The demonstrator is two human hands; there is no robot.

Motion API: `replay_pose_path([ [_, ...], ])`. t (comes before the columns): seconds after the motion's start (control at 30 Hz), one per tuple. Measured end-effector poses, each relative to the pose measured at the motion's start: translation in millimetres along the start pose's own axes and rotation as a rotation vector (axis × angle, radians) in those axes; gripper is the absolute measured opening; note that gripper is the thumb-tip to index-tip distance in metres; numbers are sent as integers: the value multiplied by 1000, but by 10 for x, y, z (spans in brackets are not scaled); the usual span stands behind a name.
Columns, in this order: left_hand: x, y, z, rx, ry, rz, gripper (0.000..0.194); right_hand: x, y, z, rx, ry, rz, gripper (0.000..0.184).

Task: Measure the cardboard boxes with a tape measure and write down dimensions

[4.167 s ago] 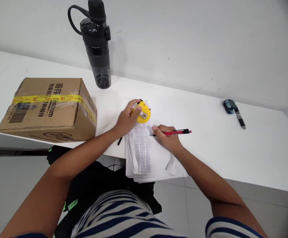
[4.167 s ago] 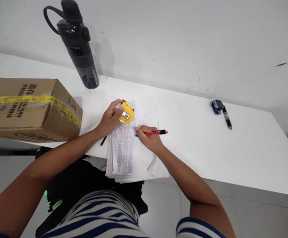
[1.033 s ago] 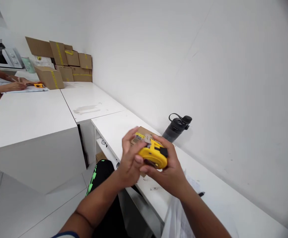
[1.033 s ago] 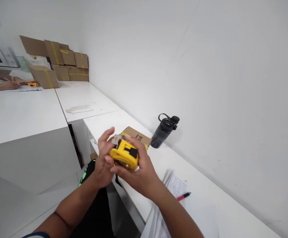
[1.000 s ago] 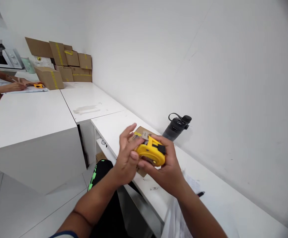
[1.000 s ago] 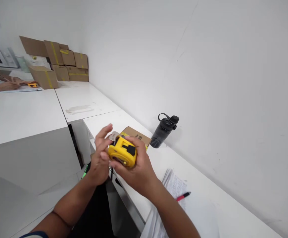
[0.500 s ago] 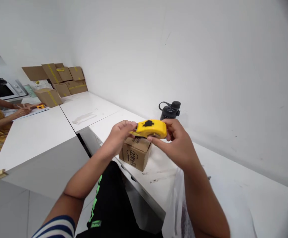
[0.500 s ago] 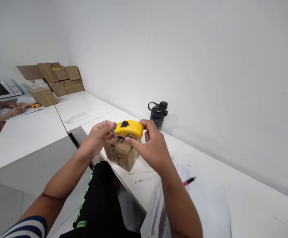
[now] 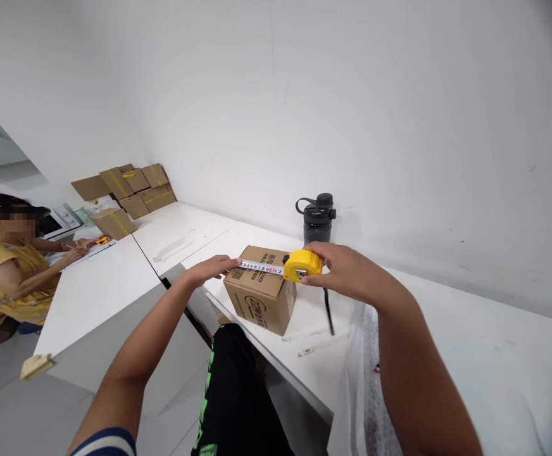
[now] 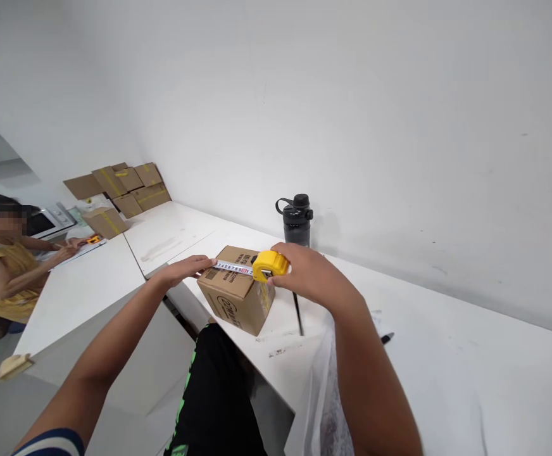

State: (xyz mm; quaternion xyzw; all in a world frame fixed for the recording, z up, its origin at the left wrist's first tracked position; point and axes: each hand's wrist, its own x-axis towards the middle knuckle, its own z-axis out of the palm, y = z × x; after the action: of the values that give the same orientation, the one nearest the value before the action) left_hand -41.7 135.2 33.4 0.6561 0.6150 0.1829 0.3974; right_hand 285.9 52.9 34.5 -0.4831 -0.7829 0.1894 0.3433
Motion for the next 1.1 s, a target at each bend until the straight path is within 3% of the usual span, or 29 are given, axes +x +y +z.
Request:
replay_pose_path([
  [0.17, -16, 9, 76, -9, 6, 84, 56, 5, -80, 76, -86, 22, 3, 18],
  [0.33, -15, 0, -96, 29, -74, 165, 49, 7, -137, 26, -132, -30, 47, 13],
  [0.43, 56, 94, -253, -19, -79, 170, 46, -35, -300, 58, -209, 59, -9, 31],
  [0.53, 199, 298, -315, -100, -30, 227, 45, -145, -609, 276, -329, 228, -221, 49],
  [0.6, 306, 471, -251, -69, -39, 309, 42, -237, -837, 526, -420, 422, -384, 39],
  [0.67, 401, 636, -108, 69, -70, 389, 39, -307, -1018, 808, -487, 602, -448, 30],
  [0.83, 527, 838, 334, 636, -16, 528, 38, -250, -1100, 1332, -578, 646, -419, 26],
  [0.93, 533, 800, 461, 800, 10, 570, 36, -142, -1007, 1430, -587, 678, -404, 26],
  [1.0, 514, 754, 474, 851, -44, 571, 40, -108, -958, 1424, -572, 688, -391, 28],
  [1.1, 468, 701, 447, 752, -151, 519, 45, -120, -940, 1367, -557, 665, -358, 35],
])
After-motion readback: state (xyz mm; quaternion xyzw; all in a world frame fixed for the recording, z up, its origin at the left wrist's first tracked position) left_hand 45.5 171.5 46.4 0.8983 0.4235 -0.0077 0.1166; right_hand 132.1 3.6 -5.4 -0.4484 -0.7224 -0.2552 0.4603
